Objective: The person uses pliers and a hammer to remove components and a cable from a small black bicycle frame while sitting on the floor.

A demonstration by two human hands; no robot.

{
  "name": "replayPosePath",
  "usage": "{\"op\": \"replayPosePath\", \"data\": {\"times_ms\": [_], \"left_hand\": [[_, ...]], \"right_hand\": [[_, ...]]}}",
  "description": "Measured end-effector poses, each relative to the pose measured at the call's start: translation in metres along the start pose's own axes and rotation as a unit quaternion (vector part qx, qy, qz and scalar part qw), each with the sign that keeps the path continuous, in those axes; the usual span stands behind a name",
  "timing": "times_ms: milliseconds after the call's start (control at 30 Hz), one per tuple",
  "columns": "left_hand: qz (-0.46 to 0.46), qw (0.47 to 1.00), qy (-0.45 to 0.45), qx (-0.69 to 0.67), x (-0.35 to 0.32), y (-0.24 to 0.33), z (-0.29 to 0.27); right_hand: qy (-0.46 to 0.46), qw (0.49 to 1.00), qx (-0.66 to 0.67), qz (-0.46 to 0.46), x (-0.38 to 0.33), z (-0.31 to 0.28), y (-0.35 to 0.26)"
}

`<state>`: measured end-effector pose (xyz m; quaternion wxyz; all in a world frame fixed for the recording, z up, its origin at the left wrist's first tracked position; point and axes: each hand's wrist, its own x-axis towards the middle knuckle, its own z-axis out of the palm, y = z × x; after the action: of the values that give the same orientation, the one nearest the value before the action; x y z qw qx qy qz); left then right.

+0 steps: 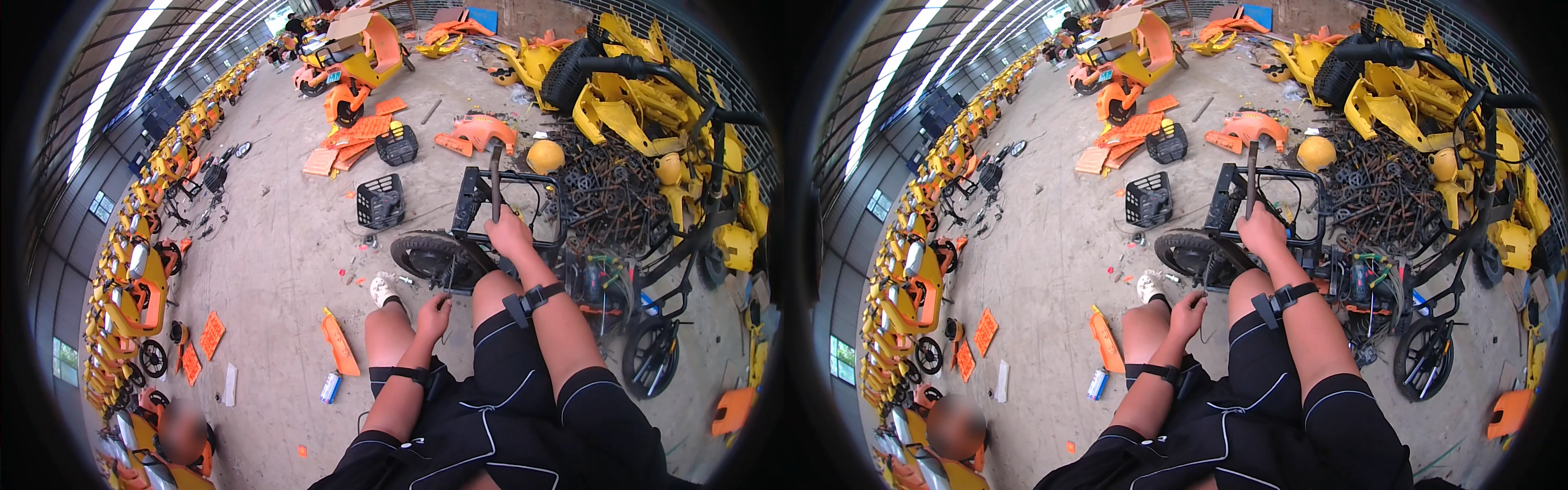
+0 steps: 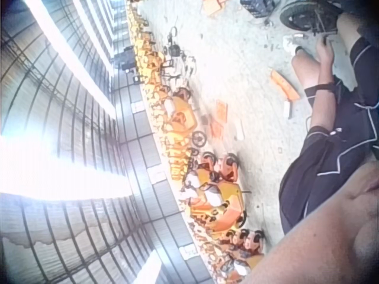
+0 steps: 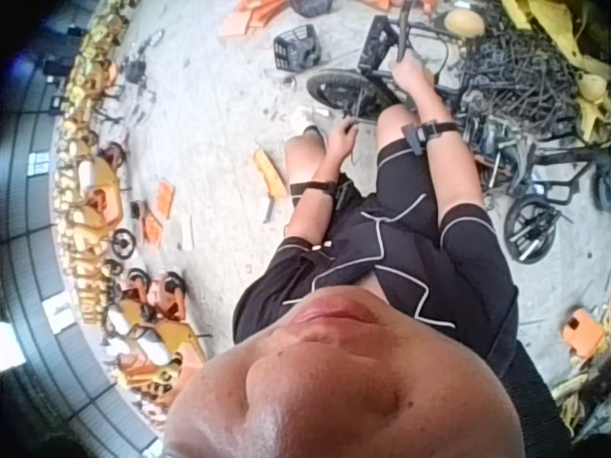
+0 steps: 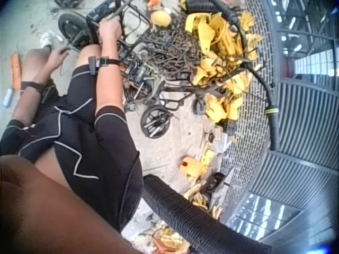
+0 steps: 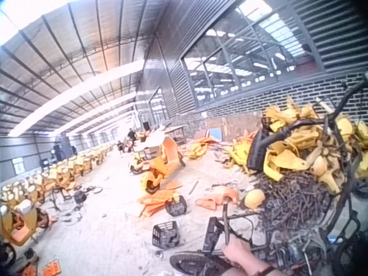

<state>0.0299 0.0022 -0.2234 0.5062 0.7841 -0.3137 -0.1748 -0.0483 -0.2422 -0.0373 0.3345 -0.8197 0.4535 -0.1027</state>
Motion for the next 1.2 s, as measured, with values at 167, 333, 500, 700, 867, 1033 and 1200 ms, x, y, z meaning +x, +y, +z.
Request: {"op": "replayPosePath", "data": {"times_ms": [167, 333, 500, 700, 867, 1033, 1200], "left_hand": [[-0.005, 1.000, -0.005, -0.003, -0.001, 0.000, -0.003], [-0.004, 1.000, -0.009, 0.019, -0.005, 0.001, -0.006], [-0.001, 1.000, -0.002, 0.026, -0.008, -0.009, -0.010], [-0.007, 0.999, 0.008, 0.035, -0.014, -0.007, -0.011], [-0.009, 1.000, -0.010, 0.021, -0.017, -0.001, -0.007], [-0.005, 0.999, -0.022, 0.030, -0.025, -0.009, -0.007], [0.005, 0.999, -0.035, 0.032, -0.033, -0.010, -0.002]], "right_hand": [[0.000, 1.000, 0.005, -0.004, -0.001, -0.001, 0.000], [0.002, 1.000, 0.010, -0.001, -0.006, -0.005, -0.002], [0.004, 1.000, 0.020, -0.019, -0.005, -0.003, 0.003], [0.001, 1.000, 0.018, -0.026, -0.007, -0.003, 0.003], [0.025, 0.999, 0.009, -0.047, -0.004, -0.004, 0.011], [-0.005, 1.000, 0.013, -0.029, -0.008, -0.007, 0.005], [0.000, 1.000, 0.001, -0.019, -0.010, -0.006, 0.002]]}}
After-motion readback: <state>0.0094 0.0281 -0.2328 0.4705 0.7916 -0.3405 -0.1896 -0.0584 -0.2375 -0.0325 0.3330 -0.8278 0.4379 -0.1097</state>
